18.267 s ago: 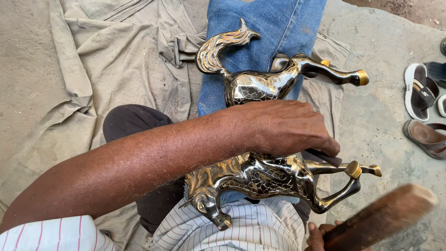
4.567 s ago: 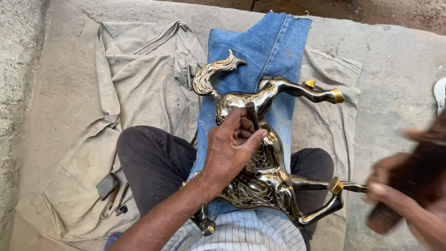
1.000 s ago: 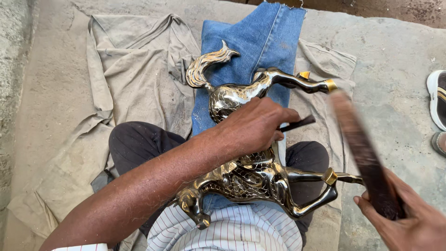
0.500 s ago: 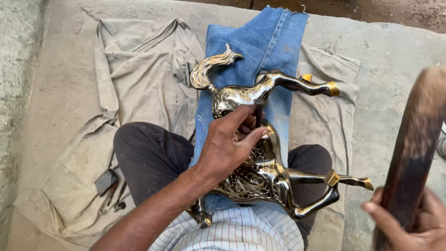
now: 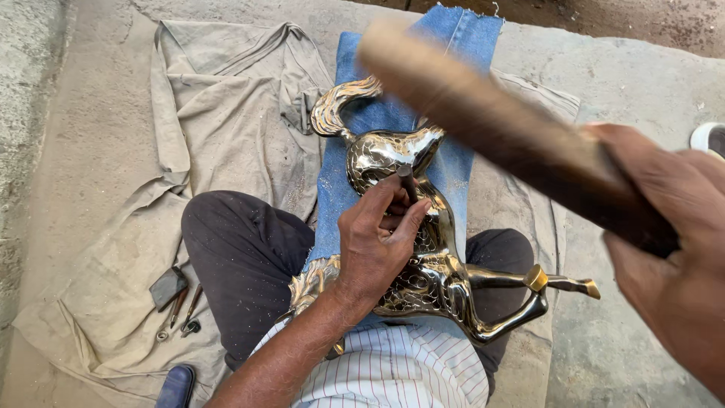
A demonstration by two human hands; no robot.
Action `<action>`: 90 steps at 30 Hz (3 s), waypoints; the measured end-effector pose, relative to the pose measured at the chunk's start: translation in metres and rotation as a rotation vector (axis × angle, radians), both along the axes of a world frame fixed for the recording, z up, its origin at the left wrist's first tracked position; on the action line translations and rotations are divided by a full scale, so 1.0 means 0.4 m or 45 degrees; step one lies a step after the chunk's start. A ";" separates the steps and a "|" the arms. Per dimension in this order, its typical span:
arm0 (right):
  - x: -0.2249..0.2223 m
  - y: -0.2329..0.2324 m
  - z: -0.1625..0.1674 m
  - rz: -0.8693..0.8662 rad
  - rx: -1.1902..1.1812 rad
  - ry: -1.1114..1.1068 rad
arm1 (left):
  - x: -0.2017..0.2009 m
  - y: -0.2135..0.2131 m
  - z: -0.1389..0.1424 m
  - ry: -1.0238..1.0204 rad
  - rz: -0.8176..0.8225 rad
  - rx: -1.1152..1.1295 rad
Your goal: The person sits on the ground with a brass horse sculpture on their lap and hammers a chisel against its surface to detail the patterned body. They reposition the chisel across different areas of the figure and finally run a finger over the worked surface.
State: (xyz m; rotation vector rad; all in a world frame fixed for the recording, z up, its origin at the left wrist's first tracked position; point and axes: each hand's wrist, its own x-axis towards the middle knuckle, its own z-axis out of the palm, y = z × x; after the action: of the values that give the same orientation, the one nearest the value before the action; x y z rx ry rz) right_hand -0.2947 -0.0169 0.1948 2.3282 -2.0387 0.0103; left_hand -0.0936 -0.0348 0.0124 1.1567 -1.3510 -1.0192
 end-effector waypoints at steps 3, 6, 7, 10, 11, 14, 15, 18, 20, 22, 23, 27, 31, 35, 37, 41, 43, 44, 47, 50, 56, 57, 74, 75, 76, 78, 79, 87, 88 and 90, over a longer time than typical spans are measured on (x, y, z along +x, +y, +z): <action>0.034 -0.029 0.024 0.038 0.103 0.242 | 0.001 0.007 0.002 -0.053 0.007 0.028; 0.062 -0.043 0.036 0.037 0.103 0.175 | 0.007 0.005 0.001 -0.029 0.012 0.050; 0.071 -0.038 0.038 -0.022 0.135 0.185 | 0.009 0.006 0.001 -0.018 0.018 0.044; 0.086 -0.033 0.034 0.135 0.046 0.304 | 0.011 0.014 0.001 -0.034 0.056 -0.019; 0.086 -0.028 0.034 0.151 0.017 0.280 | 0.010 0.013 0.000 -0.045 0.067 -0.059; 0.083 -0.022 0.027 0.118 0.034 0.180 | 0.009 0.023 -0.004 -0.020 0.077 -0.073; 0.082 -0.021 0.026 0.131 0.056 0.209 | 0.010 0.028 -0.007 -0.041 0.104 -0.123; 0.085 -0.013 0.030 0.258 0.031 0.336 | 0.009 0.025 -0.022 -0.071 0.113 -0.246; 0.094 -0.007 0.037 0.249 -0.010 0.071 | 0.009 0.033 -0.031 -0.047 0.090 -0.194; 0.107 0.000 0.046 0.245 -0.086 0.071 | 0.013 0.036 -0.039 -0.099 0.108 -0.193; 0.111 -0.001 0.051 0.256 -0.081 0.136 | 0.011 0.039 -0.042 -0.124 0.111 -0.191; 0.132 0.004 0.061 0.307 -0.038 0.152 | 0.009 0.037 -0.049 -0.075 0.138 -0.229; 0.144 0.020 0.065 0.290 -0.084 0.353 | 0.013 0.036 -0.050 -0.059 0.132 -0.293; 0.124 0.032 0.061 0.270 -0.166 0.217 | 0.013 0.042 -0.042 -0.011 0.150 -0.184; 0.102 0.033 0.051 0.194 -0.118 -0.145 | 0.014 0.044 -0.037 -0.044 0.121 -0.203; 0.059 0.046 0.026 -0.197 0.104 -0.834 | 0.012 0.045 -0.031 -0.117 0.085 -0.265; 0.048 0.058 0.019 -0.118 0.089 -0.591 | 0.010 0.045 -0.034 -0.119 0.083 -0.272; 0.046 0.064 0.018 -0.075 0.077 -0.469 | 0.007 0.043 -0.036 -0.119 0.085 -0.280; 0.050 0.074 0.016 0.048 0.070 -0.097 | 0.005 0.050 -0.047 -0.055 0.072 -0.284; 0.063 0.075 0.015 0.119 0.187 0.380 | 0.003 0.045 -0.061 -0.113 0.050 -0.361; 0.069 0.071 0.007 0.120 0.077 0.329 | 0.000 0.048 -0.063 -0.072 0.062 -0.322; 0.067 0.070 0.005 0.128 0.085 0.404 | -0.001 0.046 -0.059 -0.094 0.044 -0.323; -0.057 0.018 -0.056 -0.147 0.124 0.074 | -0.011 -0.034 0.015 -0.337 -0.168 -0.220; -0.068 0.019 -0.063 -0.231 0.126 -0.056 | -0.012 -0.039 0.016 -0.331 -0.204 -0.190; -0.078 0.019 -0.071 -0.306 0.135 -0.182 | -0.012 -0.042 0.018 -0.321 -0.233 -0.152; -0.101 0.016 -0.082 -0.356 0.251 -0.108 | -0.008 -0.047 0.022 -0.323 -0.280 -0.142; -0.112 0.014 -0.086 -0.331 0.348 0.093 | -0.007 -0.050 0.024 -0.333 -0.300 -0.176; -0.133 -0.006 -0.095 -0.604 0.615 0.220 | 0.002 -0.076 0.054 -0.345 -0.432 -0.196; -0.132 -0.008 -0.096 -0.536 0.691 0.314 | 0.002 -0.079 0.058 -0.352 -0.458 -0.192; -0.132 -0.009 -0.100 -0.638 0.688 0.229 | 0.001 -0.094 0.066 -0.369 -0.511 -0.241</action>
State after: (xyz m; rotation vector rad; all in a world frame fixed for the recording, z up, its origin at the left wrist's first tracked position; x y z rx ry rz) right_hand -0.3476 -0.0207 0.1546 1.8513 -2.7028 -0.8243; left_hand -0.0930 -0.0724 0.0386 0.9345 -1.9228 -0.9986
